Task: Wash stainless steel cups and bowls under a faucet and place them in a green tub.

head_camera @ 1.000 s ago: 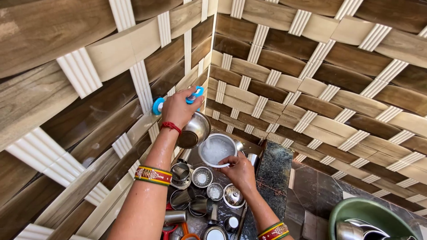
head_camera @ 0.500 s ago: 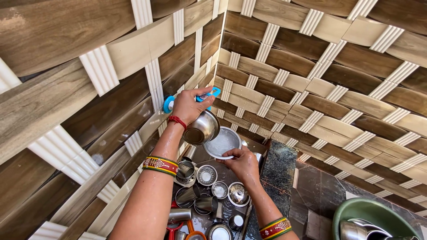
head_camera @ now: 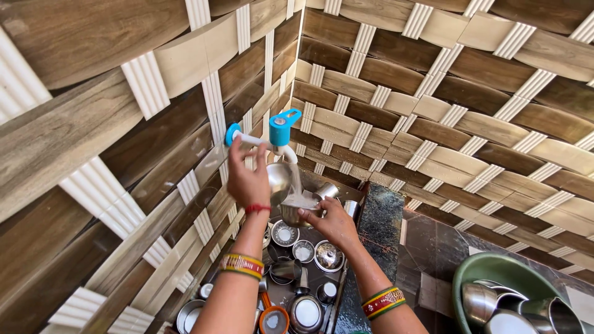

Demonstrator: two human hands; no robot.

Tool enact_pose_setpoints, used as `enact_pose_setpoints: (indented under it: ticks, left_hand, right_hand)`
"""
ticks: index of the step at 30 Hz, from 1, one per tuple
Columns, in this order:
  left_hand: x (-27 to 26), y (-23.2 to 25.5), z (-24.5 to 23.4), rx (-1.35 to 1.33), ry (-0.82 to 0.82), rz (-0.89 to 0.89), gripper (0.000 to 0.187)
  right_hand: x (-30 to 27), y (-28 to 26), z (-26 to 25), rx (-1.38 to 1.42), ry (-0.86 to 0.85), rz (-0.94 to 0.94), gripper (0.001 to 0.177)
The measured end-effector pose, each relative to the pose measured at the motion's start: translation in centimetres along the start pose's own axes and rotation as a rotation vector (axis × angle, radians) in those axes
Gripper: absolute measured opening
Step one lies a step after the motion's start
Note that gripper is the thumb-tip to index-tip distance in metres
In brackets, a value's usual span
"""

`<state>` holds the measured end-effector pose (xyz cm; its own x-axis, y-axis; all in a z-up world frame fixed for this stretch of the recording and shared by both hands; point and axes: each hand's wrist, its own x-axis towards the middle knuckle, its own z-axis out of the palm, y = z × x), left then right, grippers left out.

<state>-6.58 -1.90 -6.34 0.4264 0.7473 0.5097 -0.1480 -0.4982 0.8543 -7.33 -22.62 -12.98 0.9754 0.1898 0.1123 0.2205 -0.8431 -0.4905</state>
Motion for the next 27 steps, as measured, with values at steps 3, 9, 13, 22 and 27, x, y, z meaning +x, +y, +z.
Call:
enact_pose_setpoints:
  ticks: [3, 9, 13, 22, 27]
  left_hand:
    - [-3.1, -2.8, -2.1, 0.101, 0.145, -0.182, 0.037]
    - [-7.6, -5.1, -2.5, 0.061, -0.201, -0.272, 0.031]
    - [-11.3, -4.4, -3.1, -0.071, -0.382, -0.248, 0.046]
    - [-18.0, -1.1, -6.4, 0.227, -0.448, -0.431, 0.086]
    - [-22.4, 1.7, -7.2, 0.16, -0.528, -0.525, 0.079]
  right_hand:
    - [-1.0, -0.8, -1.5, -0.064, -0.146, -0.012, 0.081]
    - [-4.4, -5.5, -6.8, -0.208, -0.354, -0.067, 0.093]
    - [-3.9, 0.0, -4.0, -0.092, -0.296, -0.241, 0.097]
    - [-12.6, 1.2, -9.5, 0.612, -0.41, 0.105, 0.096]
    - [-16.7, 5.9, -10.2, 0.832, -0.659, 0.284, 0.07]
